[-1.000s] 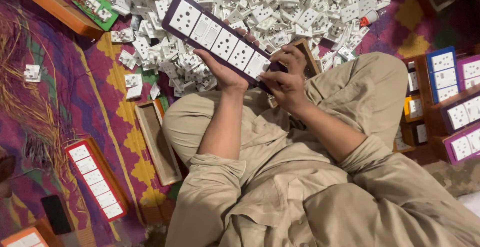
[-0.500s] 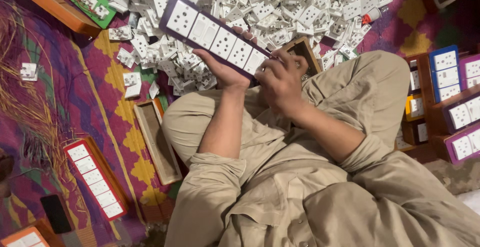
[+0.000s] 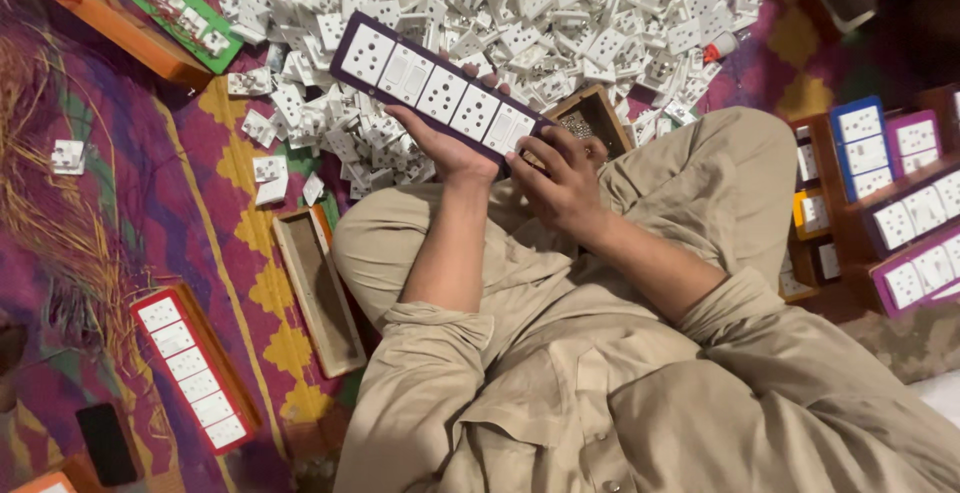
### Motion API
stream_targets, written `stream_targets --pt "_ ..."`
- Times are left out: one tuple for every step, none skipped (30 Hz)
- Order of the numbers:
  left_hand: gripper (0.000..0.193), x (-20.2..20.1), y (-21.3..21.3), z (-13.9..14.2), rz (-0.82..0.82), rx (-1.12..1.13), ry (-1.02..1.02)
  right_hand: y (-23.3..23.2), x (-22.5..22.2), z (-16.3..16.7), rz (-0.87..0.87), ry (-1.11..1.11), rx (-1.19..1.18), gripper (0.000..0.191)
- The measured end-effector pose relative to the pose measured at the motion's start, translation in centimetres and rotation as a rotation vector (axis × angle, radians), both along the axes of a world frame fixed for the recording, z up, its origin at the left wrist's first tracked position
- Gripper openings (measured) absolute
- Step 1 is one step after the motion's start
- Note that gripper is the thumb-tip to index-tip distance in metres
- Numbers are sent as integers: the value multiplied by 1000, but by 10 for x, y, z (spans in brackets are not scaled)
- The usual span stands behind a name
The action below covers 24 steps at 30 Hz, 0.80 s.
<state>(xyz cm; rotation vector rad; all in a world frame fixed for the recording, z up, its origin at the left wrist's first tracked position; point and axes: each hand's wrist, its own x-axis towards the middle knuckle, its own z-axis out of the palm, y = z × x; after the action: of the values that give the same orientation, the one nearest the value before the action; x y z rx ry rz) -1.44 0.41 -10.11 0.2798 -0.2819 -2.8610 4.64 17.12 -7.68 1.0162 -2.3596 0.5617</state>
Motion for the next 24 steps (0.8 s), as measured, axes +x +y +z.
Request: stream_targets --pt "91 1 0 1 -2 -6 10 -2 1 2 8 -22 -19 43" --pt "91 3 1 2 -5 -13 18 -3 2 5 15 -46 -38 43" --pt "91 4 0 3 -12 -10 30 -4 3 8 -2 -30 -8 44" --pt "91 5 -1 4 -18 -6 41 -5 4 11 -17 -14 24 45" --pt "91 6 -2 5 -22 -4 52 -5 5 15 -30 1 54 46" --pt "90 7 -3 6 -16 -3 64 -5 7 19 -3 -23 58 52" --pt "89 7 -4 7 -10 0 75 -5 8 23 24 -46 63 59" --pt "89 7 -5 8 -5 5 88 -3 8 27 50 -69 71 66" --pt "89 7 -4 9 -11 11 113 -3 9 30 22 -60 -13 68" --pt "90 8 -4 10 -14 14 137 -2 9 32 -2 -51 -100 71" --pt "91 8 -3 11 -17 13 159 0 9 33 -26 -43 -190 74" --pt "92 8 -2 12 -17 1 172 3 8 34 -47 -118 -164 75" --pt "93 9 1 14 -21 -12 180 7 6 33 -72 -197 -138 77" --pt "93 10 4 15 -30 -24 185 13 3 32 -100 -278 -112 79" --pt "93 11 6 16 -83 -14 187 19 1 30 -86 -571 -343 70" --pt "93 13 8 18 -137 -4 193 25 -2 26 -68 -857 -577 60" --pt "93 13 10 19 -191 7 201 33 -5 23 -41 -1137 -813 51" --pt "95 14 12 19 -215 2 212 42 -8 19 13 -1219 -846 41" --pt "96 15 13 19 -236 -3 221 51 -11 15 70 -1303 -877 32" --pt "97 16 13 18 -254 -5 226 59 -12 10 128 -1391 -904 25" --pt "97 16 14 17 -261 -32 229 65 -12 5 125 -1426 -887 26" --pt "97 16 13 15 -267 -59 232 70 -10 0 124 -1461 -870 28" --pt "97 16 12 12 -275 -86 232 73 -9 -5 122 -1497 -854 31" --pt "97 16 11 8 -292 -118 230 75 -7 -11 119 -1483 -885 31"
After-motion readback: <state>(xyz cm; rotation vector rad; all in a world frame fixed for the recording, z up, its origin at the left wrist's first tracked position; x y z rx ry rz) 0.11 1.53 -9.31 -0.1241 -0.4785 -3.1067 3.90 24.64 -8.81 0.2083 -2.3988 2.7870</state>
